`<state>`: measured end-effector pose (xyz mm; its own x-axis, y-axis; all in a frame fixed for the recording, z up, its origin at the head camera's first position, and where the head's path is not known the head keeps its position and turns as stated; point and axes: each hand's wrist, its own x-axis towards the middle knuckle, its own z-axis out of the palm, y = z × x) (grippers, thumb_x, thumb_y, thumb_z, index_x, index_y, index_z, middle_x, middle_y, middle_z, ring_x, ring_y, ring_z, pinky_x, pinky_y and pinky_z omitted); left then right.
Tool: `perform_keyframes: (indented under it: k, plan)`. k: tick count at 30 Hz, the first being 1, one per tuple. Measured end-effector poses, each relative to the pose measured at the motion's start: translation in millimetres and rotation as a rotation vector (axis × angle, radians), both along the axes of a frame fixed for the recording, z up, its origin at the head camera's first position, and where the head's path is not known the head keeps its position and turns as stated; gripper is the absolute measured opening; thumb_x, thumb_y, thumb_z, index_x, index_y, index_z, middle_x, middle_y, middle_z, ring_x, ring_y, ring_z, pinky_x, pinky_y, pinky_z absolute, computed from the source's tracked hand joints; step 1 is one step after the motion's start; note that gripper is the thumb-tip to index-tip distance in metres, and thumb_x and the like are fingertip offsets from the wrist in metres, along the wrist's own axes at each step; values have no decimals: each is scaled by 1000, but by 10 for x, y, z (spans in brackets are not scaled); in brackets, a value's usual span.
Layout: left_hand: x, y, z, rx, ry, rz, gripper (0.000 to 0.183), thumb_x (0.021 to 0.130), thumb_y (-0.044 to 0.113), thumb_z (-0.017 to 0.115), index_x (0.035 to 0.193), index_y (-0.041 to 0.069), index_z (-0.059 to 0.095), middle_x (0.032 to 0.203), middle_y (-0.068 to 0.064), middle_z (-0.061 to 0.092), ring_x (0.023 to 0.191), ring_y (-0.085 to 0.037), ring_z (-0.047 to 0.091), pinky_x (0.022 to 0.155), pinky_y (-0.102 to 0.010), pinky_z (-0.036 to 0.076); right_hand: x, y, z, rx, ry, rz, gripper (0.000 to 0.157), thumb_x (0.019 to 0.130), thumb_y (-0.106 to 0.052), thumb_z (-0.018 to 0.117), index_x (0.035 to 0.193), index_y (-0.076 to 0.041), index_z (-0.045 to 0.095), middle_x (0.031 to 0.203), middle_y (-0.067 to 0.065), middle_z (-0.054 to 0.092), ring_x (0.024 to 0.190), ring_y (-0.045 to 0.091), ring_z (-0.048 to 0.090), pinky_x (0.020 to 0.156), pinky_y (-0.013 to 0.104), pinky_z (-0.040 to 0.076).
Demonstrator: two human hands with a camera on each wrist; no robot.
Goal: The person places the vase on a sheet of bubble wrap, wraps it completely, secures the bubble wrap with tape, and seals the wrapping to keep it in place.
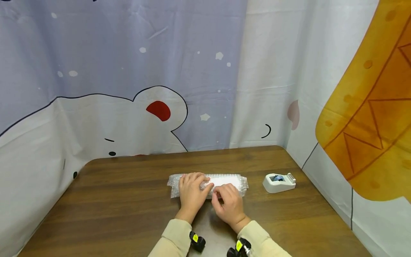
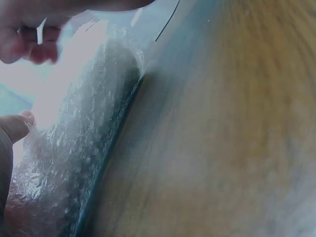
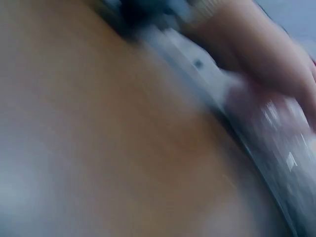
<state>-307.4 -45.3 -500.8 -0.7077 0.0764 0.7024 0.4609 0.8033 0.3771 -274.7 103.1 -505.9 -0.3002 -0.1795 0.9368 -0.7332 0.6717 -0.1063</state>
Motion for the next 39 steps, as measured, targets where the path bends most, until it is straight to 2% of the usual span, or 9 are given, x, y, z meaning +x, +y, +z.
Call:
perform_keyframes:
  k: [2,5,9,16,20,23,28,33,39]
  plan:
    - [5,-1,4,-3,-6,-2,24,75,48,70,89,29,69,104,8,61,104,-20,50,101,-52,20,-131,87,14,38,26,-69,17,75,-19,57,88,-9,62,83,0,58,78,20,55,74,38,42]
    - [7,-1,3,-8,-9,0,24,76,49,68,88,29,69,103,9,61,103,-19,50,102,-52,20,-240,183,-6,93,-71,-150,31,75,-28,59,98,-8,62,99,3,60,96,25,54,88,47,36]
    - [-6,0,2,-16,1,-2,22,76,48,68,87,29,68,103,9,61,102,-20,50,101,-53,20,-267,216,-36,205,-227,-241,47,73,-42,63,109,-13,59,111,1,57,108,24,50,99,50,26]
    - [-37,-5,-4,-21,14,-8,23,75,47,70,87,28,68,103,8,60,101,-20,50,101,-53,21,-212,208,-13,437,-385,-390,89,59,-59,73,130,-15,44,126,2,45,119,26,37,105,55,12]
    - [-38,-4,-6,-27,16,-17,25,76,48,68,88,27,68,103,8,60,101,-20,51,100,-53,21,-173,223,-25,493,-425,-403,107,55,-65,73,140,-16,33,133,3,40,124,29,32,105,56,7]
    - [-30,-2,-3,-28,8,-15,23,79,48,66,89,27,68,103,8,60,102,-20,50,100,-54,21,-162,234,-38,463,-432,-368,104,59,-68,68,141,-16,31,133,3,40,125,28,31,106,54,5]
    - [-23,17,10,-16,-9,2,19,84,45,59,87,28,68,104,7,61,103,-20,51,101,-54,21,-171,258,-59,391,-397,-319,85,70,-65,59,137,-16,38,130,2,45,124,25,34,106,52,7]
    - [-35,46,2,26,2,34,17,80,45,65,83,28,67,99,8,62,99,-20,51,101,-51,21,-191,259,-61,321,-332,-269,72,71,-55,61,129,-14,46,126,2,49,119,24,40,104,54,15]
    - [-34,52,-7,58,43,29,12,80,40,66,79,28,66,97,8,62,98,-20,52,100,-53,21,-330,472,-83,28,-266,-109,51,72,-30,61,118,-9,56,123,8,52,117,28,42,101,51,21]
